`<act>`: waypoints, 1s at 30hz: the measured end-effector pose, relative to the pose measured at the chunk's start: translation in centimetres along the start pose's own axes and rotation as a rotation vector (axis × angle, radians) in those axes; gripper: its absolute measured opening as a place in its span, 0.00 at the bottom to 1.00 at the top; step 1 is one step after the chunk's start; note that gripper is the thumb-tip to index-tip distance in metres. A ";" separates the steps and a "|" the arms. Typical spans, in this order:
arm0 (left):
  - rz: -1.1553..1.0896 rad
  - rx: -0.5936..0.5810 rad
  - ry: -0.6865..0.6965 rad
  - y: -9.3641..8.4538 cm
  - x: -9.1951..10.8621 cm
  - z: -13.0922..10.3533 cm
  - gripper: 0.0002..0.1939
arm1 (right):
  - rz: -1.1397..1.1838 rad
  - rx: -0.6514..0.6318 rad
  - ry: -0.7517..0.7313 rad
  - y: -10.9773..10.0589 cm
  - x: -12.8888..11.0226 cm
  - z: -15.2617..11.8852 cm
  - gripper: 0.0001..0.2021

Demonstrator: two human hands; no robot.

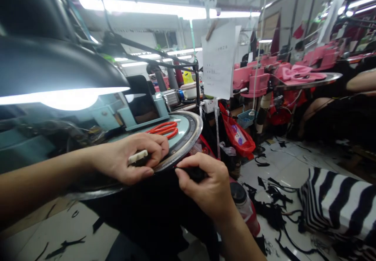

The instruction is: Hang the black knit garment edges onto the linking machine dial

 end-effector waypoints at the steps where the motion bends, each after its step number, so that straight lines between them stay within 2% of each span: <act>1: -0.001 0.005 0.002 -0.1 0.0 0.0 0.08 | -0.004 0.017 -0.003 0.0 0.0 0.0 0.04; 10: 0.003 0.031 -0.005 -0.1 0.1 0.3 0.07 | -0.034 0.022 0.000 -0.1 -0.3 0.1 0.07; 16: 0.012 -0.009 0.022 0.1 0.1 0.3 0.10 | 0.044 -0.073 -0.070 0.3 -0.3 -0.3 0.06; 21: 0.005 -0.011 0.023 0.0 0.2 0.2 0.07 | 0.042 0.006 0.002 0.3 0.6 -0.4 0.06; 30: 0.024 0.026 -0.031 0.0 0.2 0.6 0.07 | 0.014 0.027 0.059 0.2 0.7 0.1 0.06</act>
Point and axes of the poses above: each hand's wrist, its own z-axis towards the middle knuckle, its own y-axis out of the palm, x = y × z, the point moved 7 cm from there along z, towards the middle knuckle, and after that the axes turned 9 degrees about -z, right-handed, at the moved point
